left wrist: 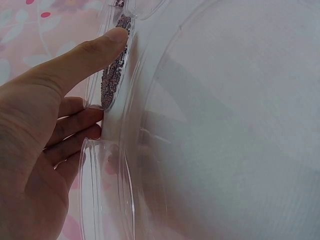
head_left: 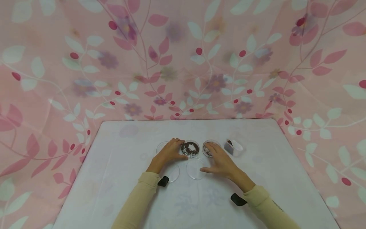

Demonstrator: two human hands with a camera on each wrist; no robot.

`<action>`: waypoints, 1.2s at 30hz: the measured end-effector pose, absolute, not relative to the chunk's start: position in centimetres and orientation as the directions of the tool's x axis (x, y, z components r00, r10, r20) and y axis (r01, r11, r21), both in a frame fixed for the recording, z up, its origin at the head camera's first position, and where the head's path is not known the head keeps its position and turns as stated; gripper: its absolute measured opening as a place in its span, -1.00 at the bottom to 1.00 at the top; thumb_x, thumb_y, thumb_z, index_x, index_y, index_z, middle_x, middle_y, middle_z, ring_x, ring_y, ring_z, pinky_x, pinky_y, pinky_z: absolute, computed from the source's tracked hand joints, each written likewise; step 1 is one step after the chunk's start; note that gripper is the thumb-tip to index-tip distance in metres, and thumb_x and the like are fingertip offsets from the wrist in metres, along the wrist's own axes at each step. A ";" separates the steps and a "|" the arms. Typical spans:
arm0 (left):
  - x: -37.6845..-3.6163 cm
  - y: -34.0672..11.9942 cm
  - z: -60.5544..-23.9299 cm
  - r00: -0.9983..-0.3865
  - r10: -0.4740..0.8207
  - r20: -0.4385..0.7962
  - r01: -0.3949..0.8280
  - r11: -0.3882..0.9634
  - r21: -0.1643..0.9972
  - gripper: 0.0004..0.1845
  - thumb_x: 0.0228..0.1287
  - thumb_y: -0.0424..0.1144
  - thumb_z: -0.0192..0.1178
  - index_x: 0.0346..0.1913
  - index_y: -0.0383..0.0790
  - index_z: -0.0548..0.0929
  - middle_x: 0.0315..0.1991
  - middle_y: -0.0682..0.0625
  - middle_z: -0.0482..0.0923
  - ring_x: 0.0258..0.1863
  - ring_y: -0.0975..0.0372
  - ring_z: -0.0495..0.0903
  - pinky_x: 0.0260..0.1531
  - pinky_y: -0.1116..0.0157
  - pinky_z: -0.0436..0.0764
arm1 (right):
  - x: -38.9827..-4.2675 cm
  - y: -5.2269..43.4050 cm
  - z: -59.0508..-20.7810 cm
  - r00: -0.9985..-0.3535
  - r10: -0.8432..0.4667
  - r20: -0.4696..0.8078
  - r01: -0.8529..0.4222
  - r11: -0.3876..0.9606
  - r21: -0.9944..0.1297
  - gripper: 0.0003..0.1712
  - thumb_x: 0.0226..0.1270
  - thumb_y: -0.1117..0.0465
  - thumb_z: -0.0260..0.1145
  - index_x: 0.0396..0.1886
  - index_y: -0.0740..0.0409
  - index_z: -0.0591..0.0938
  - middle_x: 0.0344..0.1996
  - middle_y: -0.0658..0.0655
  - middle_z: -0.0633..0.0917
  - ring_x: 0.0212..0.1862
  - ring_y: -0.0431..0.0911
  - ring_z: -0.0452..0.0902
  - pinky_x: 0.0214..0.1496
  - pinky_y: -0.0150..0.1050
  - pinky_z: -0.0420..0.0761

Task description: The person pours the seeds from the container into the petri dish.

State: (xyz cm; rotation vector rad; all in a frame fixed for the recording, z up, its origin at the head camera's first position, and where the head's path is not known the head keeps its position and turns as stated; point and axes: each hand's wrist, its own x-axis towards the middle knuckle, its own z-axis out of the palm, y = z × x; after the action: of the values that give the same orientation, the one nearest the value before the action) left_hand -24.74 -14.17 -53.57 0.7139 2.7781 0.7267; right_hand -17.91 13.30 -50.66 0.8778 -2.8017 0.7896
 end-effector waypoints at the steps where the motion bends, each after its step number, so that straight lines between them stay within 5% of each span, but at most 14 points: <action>1: -24.7 -14.2 -53.6 -0.868 0.494 -0.053 0.405 0.764 0.503 -0.12 -0.10 0.15 0.52 0.28 -0.23 0.52 0.18 -0.11 0.56 0.27 0.06 0.46 0.36 0.11 0.42 | -17.8 12.9 -50.9 -0.822 -0.513 0.247 -0.567 0.696 -0.441 0.23 -0.18 -0.34 0.56 0.41 0.23 0.34 0.33 0.16 0.45 0.38 0.09 0.33 0.39 0.09 0.41; 11: -24.8 -14.2 -53.7 -0.869 0.492 -0.053 0.407 0.772 0.488 -0.10 -0.09 0.17 0.51 0.31 -0.20 0.49 0.21 -0.09 0.54 0.29 0.09 0.44 0.38 0.14 0.40 | -16.4 10.6 -52.6 -0.806 -0.566 0.173 -0.585 0.716 -0.380 0.17 -0.13 -0.41 0.48 0.40 0.15 0.39 0.29 0.18 0.50 0.39 0.14 0.34 0.50 0.11 0.26; 21: -24.8 -14.2 -53.9 -0.869 0.493 -0.038 0.413 0.767 0.491 -0.10 -0.10 0.17 0.51 0.30 -0.21 0.50 0.20 -0.11 0.54 0.28 0.06 0.45 0.35 0.12 0.42 | -15.6 10.1 -52.8 -0.770 -0.594 0.232 -0.638 0.721 -0.271 0.00 -0.14 -0.40 0.49 0.19 0.18 0.57 0.11 0.15 0.62 0.31 0.16 0.43 0.46 0.13 0.31; 36: -24.9 -14.2 -53.8 -0.867 0.497 -0.043 0.414 0.763 0.496 -0.11 -0.11 0.14 0.53 0.29 -0.22 0.52 0.20 -0.12 0.55 0.28 0.05 0.45 0.37 0.11 0.41 | -15.3 10.1 -52.8 -0.801 -0.575 0.166 -0.598 0.753 -0.276 0.01 -0.09 -0.40 0.46 0.24 0.18 0.53 0.18 0.16 0.58 0.38 0.16 0.36 0.52 0.10 0.23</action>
State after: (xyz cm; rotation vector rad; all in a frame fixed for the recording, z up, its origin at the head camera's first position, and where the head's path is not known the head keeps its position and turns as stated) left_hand -24.90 -14.19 -53.82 0.7260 2.7867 0.7238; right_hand -15.31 10.08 -52.81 0.9635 -2.8749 0.4899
